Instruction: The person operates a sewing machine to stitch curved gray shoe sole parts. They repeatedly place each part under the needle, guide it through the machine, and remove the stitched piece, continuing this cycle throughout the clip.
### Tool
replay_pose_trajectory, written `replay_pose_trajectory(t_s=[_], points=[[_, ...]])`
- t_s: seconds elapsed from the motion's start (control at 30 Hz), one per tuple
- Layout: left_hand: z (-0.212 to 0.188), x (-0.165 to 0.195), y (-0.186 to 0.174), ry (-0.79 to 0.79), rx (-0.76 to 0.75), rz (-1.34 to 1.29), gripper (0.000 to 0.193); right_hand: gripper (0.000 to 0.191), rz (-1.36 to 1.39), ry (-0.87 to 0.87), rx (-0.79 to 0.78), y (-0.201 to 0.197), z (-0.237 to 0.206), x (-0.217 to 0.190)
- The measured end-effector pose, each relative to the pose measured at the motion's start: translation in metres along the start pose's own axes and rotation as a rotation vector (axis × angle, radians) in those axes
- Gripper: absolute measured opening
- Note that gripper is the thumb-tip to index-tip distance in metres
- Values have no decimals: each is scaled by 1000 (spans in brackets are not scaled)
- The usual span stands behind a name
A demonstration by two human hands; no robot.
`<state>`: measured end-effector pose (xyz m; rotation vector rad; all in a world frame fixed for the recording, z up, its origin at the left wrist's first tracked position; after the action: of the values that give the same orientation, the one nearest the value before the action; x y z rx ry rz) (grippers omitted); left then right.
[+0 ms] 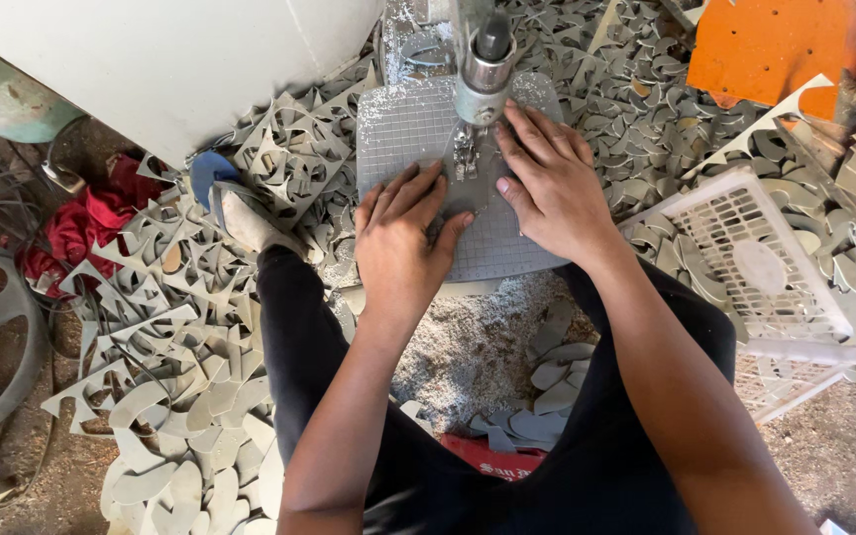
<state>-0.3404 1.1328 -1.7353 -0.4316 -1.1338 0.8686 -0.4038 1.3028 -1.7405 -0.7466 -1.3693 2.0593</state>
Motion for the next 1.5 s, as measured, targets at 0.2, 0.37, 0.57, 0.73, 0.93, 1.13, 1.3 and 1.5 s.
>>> replay_pose_trajectory(t_s=[0.2, 0.37, 0.57, 0.73, 0.93, 1.13, 1.3, 1.5], points=[[-1, 2, 0, -6, 3, 15, 43, 54, -9, 24, 8, -1, -5, -1], [1, 1, 1, -14, -14, 6, 42, 54, -54, 46, -27, 1, -7, -4], [6, -2, 0, -25, -22, -22, 44, 56, -82, 98, -23, 4, -5, -11], [9, -2, 1, -36, -28, -13, 45, 56, -107, 106, -15, 5, -5, -13], [10, -5, 5, -45, -23, 3, 44, 57, -106, 125, -31, 7, -5, -10], [13, -9, 8, -32, -30, 0, 43, 58, -115, 147, -46, 9, -5, -10], [19, -14, 8, -42, -41, -25, 44, 59, -115, 149, -48, 8, -5, -10], [24, -15, 8, -51, -41, -32, 44, 60, -111, 154, -61, 9, -2, -7]])
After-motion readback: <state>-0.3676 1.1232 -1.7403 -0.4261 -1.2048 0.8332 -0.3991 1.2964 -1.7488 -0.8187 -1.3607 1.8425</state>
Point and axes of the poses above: each hand's wrist, its own z-axis towards the middle knuckle, its own y-axis out of the palm, x = y × z, the point moved 6 cm from there along z, towards the middle knuckle, and after that the axes turned 9 degrees about -y, right-handed, at the moved point
